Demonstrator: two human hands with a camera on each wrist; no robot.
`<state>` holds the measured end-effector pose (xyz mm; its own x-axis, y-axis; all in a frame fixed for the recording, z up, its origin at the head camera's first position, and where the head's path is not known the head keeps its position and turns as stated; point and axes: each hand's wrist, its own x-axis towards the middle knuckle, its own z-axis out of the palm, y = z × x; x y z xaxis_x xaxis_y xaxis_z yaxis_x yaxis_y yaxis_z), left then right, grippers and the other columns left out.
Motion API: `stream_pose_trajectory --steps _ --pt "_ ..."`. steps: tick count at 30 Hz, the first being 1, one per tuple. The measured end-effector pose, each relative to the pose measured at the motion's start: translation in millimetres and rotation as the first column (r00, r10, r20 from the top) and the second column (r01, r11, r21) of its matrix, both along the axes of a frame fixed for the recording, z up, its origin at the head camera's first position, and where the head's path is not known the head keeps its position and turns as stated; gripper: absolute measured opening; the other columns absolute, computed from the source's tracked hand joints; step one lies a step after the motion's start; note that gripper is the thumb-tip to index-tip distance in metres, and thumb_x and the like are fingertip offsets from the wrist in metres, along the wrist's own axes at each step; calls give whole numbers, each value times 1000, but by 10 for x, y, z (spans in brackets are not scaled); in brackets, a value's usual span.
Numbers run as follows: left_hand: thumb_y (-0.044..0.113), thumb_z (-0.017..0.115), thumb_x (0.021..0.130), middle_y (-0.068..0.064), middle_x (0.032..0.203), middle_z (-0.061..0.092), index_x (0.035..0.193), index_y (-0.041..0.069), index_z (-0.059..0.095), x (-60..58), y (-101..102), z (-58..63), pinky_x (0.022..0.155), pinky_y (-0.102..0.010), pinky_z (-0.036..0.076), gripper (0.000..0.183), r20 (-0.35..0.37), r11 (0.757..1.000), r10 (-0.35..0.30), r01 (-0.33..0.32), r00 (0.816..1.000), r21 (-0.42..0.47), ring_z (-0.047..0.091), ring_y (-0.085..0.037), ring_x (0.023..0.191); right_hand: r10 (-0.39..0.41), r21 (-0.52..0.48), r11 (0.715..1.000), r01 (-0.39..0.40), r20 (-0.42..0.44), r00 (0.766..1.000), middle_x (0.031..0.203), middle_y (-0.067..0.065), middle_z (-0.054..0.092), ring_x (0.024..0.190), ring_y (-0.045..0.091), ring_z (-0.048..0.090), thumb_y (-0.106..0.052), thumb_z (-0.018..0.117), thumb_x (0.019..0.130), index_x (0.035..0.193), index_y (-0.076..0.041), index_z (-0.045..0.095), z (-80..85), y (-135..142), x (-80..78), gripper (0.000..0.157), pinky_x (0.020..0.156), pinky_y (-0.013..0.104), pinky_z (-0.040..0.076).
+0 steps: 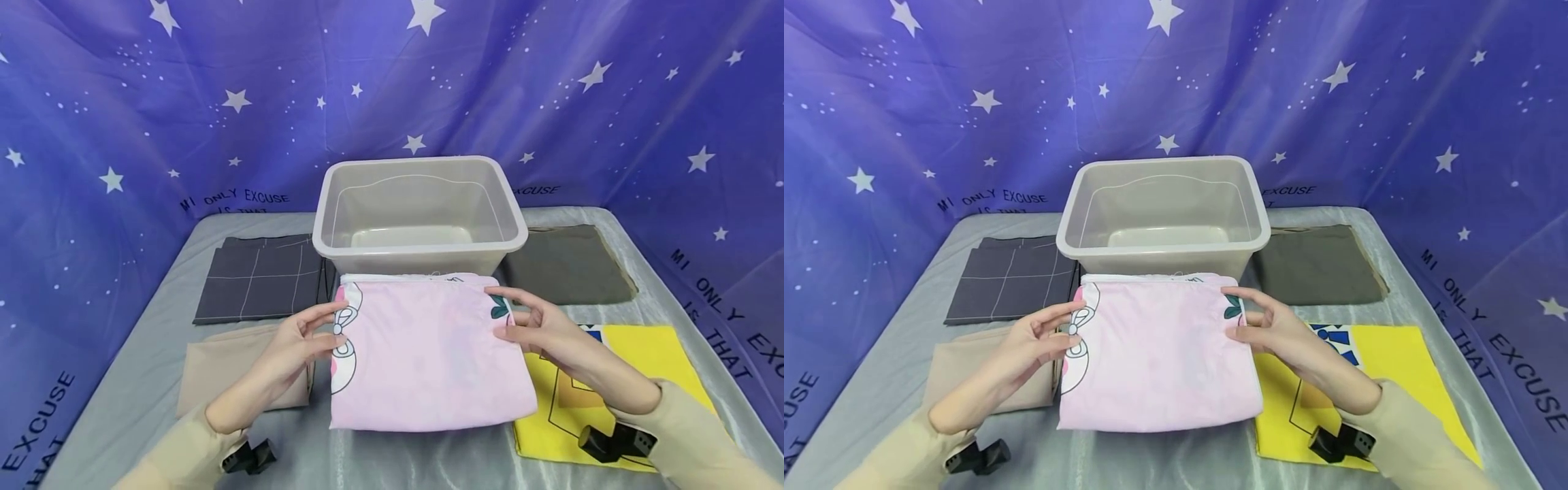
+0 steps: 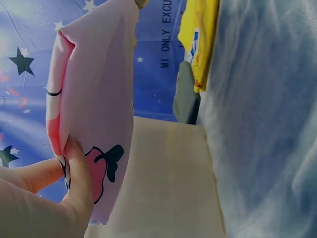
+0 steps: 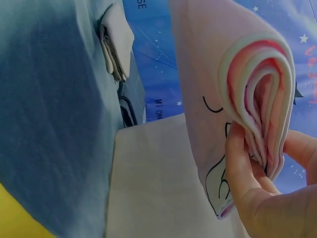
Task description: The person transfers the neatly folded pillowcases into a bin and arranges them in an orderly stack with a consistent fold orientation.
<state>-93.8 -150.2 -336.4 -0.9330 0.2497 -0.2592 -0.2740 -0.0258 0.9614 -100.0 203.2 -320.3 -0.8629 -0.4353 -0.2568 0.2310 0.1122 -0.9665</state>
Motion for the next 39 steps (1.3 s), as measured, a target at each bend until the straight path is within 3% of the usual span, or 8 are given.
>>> stream_pose_trajectory --steps 3,6,9,13,16,22,31,39 --pt "-3 63 74 -13 118 45 126 2 46 -14 4 51 71 -27 50 55 -15 1000 -1 1 1000 -5 56 -9 76 -6 -5 1000 6 -10 1000 86 7 65 79 19 63 -8 58 84 136 -14 29 59 0 -6 59 71 35 51" --pt "-4 63 74 -11 116 48 126 2 46 -27 6 104 71 -27 50 55 -22 1000 -2 2 1000 -8 57 -8 75 -6 -5 1000 6 -27 1000 85 6 65 77 21 64 -7 56 85 136 -14 29 107 6 -15 58 54 25 49" --pt "-4 63 74 -11 116 49 126 2 47 -44 9 163 69 -26 50 55 -28 1000 6 -6 1000 -13 56 -7 72 -12 4 1000 12 -45 999 83 3 66 70 18 63 -8 55 86 135 -16 31 152 14 -22 55 35 24 27" --pt "-4 63 74 -11 115 48 126 2 47 -70 16 248 68 -25 50 55 -37 1000 19 -19 999 -18 56 -7 72 -32 25 999 34 -75 997 62 -6 55 47 7 46 -8 56 86 132 -19 37 211 18 -31 51 36 30 17" --pt "-3 63 75 -11 115 49 126 2 47 -91 22 305 68 -25 50 54 -39 1000 24 -25 999 -15 57 -8 73 -53 36 998 56 -92 994 54 -9 42 44 9 29 -9 57 85 130 -20 40 254 17 -42 49 38 28 24" --pt "-2 63 76 -11 112 51 126 2 47 -139 24 397 69 -24 49 52 -49 1000 25 -26 998 -10 58 -9 74 -69 12 997 70 -76 995 64 -5 57 53 8 46 -9 57 85 131 -18 38 344 8 -70 50 56 26 46" --pt "1 64 77 -8 112 51 125 7 49 -191 7 543 68 -24 49 51 -68 999 28 -31 997 -40 57 -8 73 -97 3 995 98 -74 992 78 1 66 63 13 60 -9 57 85 132 -17 37 509 6 -115 52 64 28 51" --pt "0 62 79 -11 120 45 128 7 46 -340 19 664 67 -23 49 52 -85 997 27 -33 996 -69 57 -7 72 -127 -9 992 126 -72 989 85 2 67 73 17 64 -9 59 84 133 -12 35 618 -30 -265 55 68 31 52"
